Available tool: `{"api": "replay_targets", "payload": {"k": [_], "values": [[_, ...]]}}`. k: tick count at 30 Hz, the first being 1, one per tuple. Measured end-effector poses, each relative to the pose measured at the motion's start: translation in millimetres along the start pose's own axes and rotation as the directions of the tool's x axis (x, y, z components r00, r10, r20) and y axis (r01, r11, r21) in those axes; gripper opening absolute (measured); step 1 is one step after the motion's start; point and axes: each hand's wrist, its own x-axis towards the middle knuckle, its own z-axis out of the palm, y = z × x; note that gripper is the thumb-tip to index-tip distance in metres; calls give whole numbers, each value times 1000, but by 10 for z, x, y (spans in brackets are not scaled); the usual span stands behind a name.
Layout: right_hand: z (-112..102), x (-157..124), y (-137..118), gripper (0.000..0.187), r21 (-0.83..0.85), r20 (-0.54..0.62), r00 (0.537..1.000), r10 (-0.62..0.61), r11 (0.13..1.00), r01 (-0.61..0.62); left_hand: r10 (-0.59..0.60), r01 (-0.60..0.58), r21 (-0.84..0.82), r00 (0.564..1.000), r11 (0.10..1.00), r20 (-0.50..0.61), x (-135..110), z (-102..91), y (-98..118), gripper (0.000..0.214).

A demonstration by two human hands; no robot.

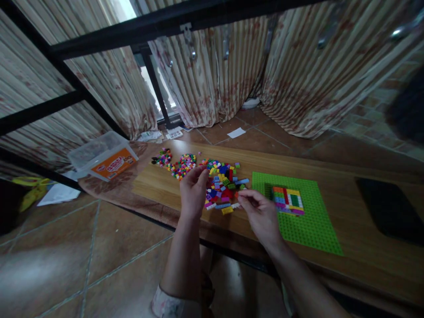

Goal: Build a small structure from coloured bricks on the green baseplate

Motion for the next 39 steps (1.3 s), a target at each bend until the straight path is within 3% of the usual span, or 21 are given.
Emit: {"api": "replay_targets", "payload": {"k": [6,10,12,17,21,24,27,30,34,36,39], "values": [[-65,26,140,13,-401,143,958,-247,871,284,42,-41,4,990,999,-137,87,-309,129,31],[15,-48,61,16,-484,172,923,-346,786,385,56,-54,13,981,998,-185,112,-409,156,27],[152,-173,4,20,-454,273,891,-362,768,452,66,-65,11,978,998,-198,113,-420,171,25],[628,-531,49,25,-297,673,697,-248,773,561,67,-51,108,986,993,-155,124,-426,159,24],[868,-601,213,18,-445,748,659,-78,678,586,46,-34,387,999,922,-22,132,-428,96,24],[904,-583,262,15,-510,760,649,-36,588,628,-6,-32,519,997,854,71,123,-402,65,23],[836,-584,210,13,-523,750,658,-60,555,647,-24,-60,568,990,821,139,110,-365,38,22],[646,-572,91,21,-525,700,705,-112,589,615,2,-125,578,978,807,208,101,-326,-15,21],[204,-470,-73,24,-487,552,814,-180,723,490,8,-198,571,948,797,318,62,-222,-86,19],[-58,-395,-139,22,-507,451,873,-188,751,423,-17,-198,578,938,792,345,17,-130,-99,18],[-436,-288,-220,21,-564,358,916,-184,739,369,8,-269,609,918,746,396,-70,32,-117,15]]}}
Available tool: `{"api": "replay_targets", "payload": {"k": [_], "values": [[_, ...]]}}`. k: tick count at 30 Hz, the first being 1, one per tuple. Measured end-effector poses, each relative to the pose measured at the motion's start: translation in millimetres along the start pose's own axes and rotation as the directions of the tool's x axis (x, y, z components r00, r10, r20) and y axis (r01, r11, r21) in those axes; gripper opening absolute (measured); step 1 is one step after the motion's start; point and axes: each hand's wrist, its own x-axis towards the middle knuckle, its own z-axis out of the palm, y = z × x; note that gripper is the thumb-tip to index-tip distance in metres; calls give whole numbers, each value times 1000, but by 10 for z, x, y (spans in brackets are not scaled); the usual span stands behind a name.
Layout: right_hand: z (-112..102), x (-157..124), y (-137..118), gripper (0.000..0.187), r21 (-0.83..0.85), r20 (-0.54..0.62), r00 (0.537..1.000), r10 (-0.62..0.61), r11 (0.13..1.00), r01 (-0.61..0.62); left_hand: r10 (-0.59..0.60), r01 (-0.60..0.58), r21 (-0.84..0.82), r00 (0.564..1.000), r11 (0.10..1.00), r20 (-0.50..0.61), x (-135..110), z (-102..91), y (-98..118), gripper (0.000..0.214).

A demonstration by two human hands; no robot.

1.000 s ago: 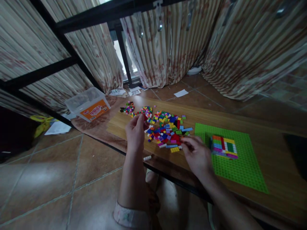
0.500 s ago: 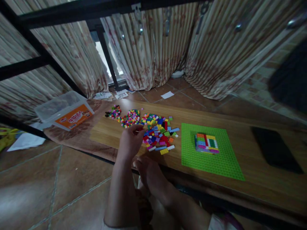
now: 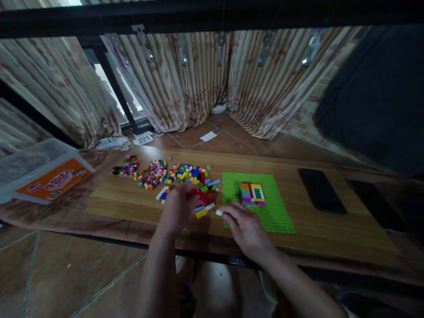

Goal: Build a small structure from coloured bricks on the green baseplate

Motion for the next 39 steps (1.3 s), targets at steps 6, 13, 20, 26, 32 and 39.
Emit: {"api": "replay_targets", "payload": {"k": [6,13,20,26,32,39], "values": [[-494,-41,312,18,-102,-153,987,47,993,-64,169,-188,157,977,970,128,-35,300,77,18],[-742,-90,521,16,-172,-168,981,96,977,-125,217,-280,401,956,872,197,-67,423,134,22],[-756,-97,582,15,-163,-148,987,57,983,-81,234,-314,473,947,823,222,-63,414,163,23],[-671,-72,611,17,-142,-112,994,-15,990,0,299,-344,347,938,873,176,-81,481,246,24],[-640,-21,614,14,-149,-133,991,-15,989,-5,288,-328,232,938,916,191,-227,780,414,22],[-629,5,618,13,-126,-152,988,-18,992,-2,275,-305,238,949,922,153,-260,967,472,21]]}}
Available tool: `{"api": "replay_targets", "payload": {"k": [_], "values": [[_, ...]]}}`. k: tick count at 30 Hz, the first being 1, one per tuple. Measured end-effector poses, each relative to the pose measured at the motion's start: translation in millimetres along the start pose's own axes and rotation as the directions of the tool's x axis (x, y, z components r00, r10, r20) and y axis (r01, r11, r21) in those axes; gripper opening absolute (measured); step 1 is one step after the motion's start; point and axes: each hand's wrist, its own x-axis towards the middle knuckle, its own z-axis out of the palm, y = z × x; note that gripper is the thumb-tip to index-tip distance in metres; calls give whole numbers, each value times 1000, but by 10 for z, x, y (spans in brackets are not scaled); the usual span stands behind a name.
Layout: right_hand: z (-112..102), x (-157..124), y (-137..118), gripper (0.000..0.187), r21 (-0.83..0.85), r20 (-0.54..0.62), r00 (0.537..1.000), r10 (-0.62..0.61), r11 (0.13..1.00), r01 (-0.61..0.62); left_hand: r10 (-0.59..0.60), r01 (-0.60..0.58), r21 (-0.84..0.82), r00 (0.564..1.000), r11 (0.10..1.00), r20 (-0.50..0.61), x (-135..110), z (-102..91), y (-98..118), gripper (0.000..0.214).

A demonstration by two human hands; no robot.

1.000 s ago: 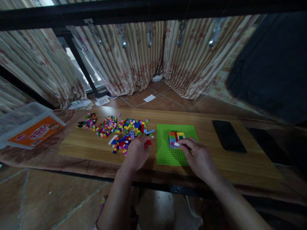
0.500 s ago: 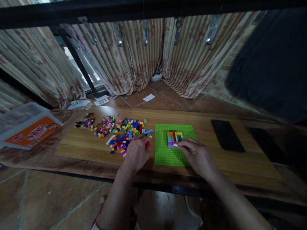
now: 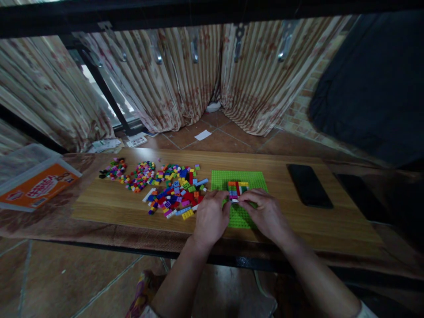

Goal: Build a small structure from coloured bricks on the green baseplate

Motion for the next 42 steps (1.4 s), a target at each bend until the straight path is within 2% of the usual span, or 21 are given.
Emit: {"api": "replay_targets", "payload": {"k": [5,12,15,17,21,26,29,32,42], "values": [[11,28,13,12,7,-15,1000,28,1000,-28,0,0,-3,1000,1000,-5,23,68,-1,20],[6,35,77,3,91,-62,987,149,986,-143,-22,19,-77,999,997,-37,81,151,28,18],[-39,31,115,6,122,-88,975,202,974,-191,-52,47,-108,998,993,-43,94,159,29,17],[-81,35,141,12,138,-131,955,267,959,-249,-70,64,-123,997,990,-44,96,161,31,17],[-111,49,184,23,199,-198,882,428,899,-391,-103,93,-157,993,983,-57,94,176,45,16],[4,40,161,38,229,-124,837,533,836,-499,-188,160,-258,978,953,-88,113,213,55,17],[67,28,125,41,197,-102,831,547,830,-522,-260,223,-348,963,911,-63,135,220,57,16],[102,22,120,35,185,-122,835,536,839,-512,-307,269,-379,951,886,-43,154,224,58,14],[150,30,166,31,189,-130,847,516,851,-490,-342,290,-422,938,859,-51,178,301,40,15]]}}
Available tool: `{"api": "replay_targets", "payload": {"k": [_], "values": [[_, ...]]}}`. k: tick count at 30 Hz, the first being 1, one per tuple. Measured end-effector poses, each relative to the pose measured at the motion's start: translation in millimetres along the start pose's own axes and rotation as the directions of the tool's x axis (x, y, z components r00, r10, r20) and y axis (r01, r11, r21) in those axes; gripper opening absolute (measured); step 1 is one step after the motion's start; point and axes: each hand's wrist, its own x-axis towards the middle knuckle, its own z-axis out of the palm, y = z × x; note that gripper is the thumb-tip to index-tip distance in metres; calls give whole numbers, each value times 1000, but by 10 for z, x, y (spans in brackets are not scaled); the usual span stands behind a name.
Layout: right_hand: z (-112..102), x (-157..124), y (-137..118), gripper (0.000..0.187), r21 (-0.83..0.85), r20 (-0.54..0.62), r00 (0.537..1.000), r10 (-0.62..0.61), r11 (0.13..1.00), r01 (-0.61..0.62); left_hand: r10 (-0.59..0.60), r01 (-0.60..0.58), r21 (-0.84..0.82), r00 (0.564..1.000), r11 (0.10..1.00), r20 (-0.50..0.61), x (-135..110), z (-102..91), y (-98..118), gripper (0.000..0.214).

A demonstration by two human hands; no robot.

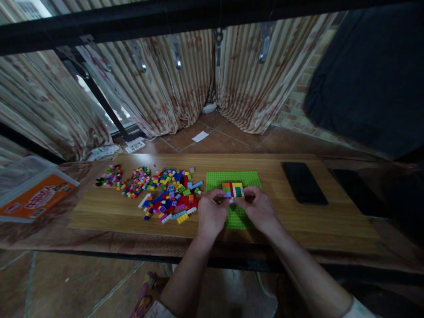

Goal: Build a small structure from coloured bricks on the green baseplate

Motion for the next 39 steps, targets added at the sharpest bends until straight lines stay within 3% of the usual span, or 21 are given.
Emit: {"api": "replay_targets", "payload": {"k": [5,10,15,19,23,27,32,35,39], "values": [[-40,6,23,33,54,13,1000,2,999,-3,63,-62,-38,997,997,47,-1,-181,-23,15],[-106,75,87,36,112,26,997,70,991,-72,28,-28,-39,1000,999,-7,168,-633,-105,16],[-129,115,122,38,74,-28,997,67,995,-65,-38,35,144,999,989,21,237,-1023,-171,19],[-138,114,118,36,-25,-71,996,50,998,-52,-54,35,349,998,936,45,186,-1153,-183,23],[-124,121,132,35,-54,-80,996,36,998,-40,-62,52,476,998,878,4,167,-1131,-194,23],[-72,126,137,38,-41,-54,999,10,999,-13,136,-88,577,990,812,-41,188,-943,-185,19],[-59,106,61,39,-60,-33,999,3,998,-5,296,-284,612,952,738,84,261,-684,-161,21],[-90,107,36,38,-63,-42,999,15,998,-17,303,-343,651,936,677,178,308,-615,-172,23],[-138,123,34,39,-35,-56,998,-4,999,2,276,-339,707,938,620,208,345,-599,-208,24]]}}
